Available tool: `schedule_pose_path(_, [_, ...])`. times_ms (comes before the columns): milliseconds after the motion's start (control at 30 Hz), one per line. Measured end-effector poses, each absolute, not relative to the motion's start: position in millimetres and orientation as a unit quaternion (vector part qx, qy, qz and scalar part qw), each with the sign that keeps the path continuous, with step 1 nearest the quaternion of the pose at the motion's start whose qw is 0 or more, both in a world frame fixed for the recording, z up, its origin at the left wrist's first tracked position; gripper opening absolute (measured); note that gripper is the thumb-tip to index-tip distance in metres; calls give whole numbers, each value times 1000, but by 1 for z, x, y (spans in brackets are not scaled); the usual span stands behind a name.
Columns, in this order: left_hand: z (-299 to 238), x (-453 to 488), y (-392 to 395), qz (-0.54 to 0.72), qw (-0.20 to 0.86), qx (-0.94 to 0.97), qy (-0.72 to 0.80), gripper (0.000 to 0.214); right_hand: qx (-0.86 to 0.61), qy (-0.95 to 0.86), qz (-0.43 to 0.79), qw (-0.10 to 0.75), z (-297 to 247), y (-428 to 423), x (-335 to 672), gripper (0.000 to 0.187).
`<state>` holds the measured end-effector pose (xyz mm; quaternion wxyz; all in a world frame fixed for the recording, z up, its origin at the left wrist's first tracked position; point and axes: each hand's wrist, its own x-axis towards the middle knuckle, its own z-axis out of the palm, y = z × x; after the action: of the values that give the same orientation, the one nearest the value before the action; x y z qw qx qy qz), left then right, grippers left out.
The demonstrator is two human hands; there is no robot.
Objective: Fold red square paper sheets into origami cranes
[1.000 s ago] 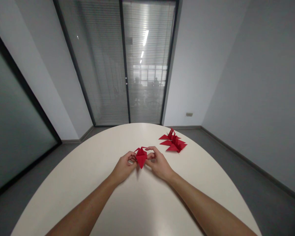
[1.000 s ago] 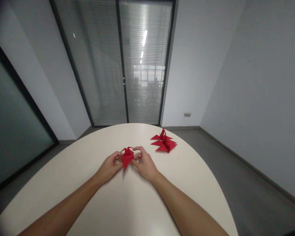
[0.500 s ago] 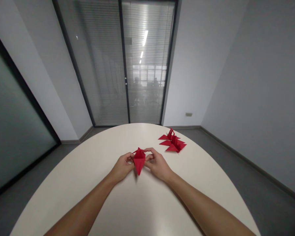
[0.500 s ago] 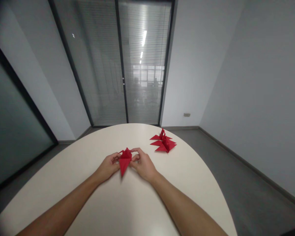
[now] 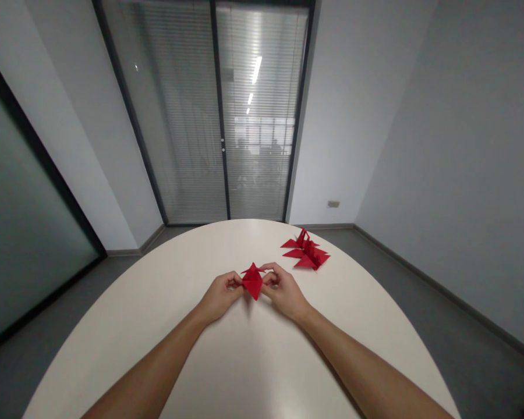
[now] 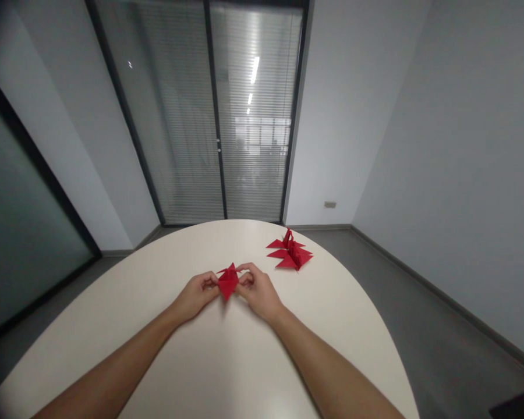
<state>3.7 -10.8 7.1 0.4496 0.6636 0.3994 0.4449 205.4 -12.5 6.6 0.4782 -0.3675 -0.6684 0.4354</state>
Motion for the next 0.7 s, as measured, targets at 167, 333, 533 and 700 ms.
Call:
schedule_pose_path(167, [7,1,-14,449,449,665,392,27,-367,-665,437,482,7,-20,202,43])
schedule_pose_path(333, [3,-2,-15,457,455,664,378,25,-361,-665,435,488,8,-27,199,36])
schedule_pose_path(533, [3,-2,-17,464,446,660,387,26,-361,-678,418,485,5,-31,197,33])
schedule_pose_path(700, [5,-1,-18,470,453,650,390,27,-358,-680,413,489,5,-30,193,31])
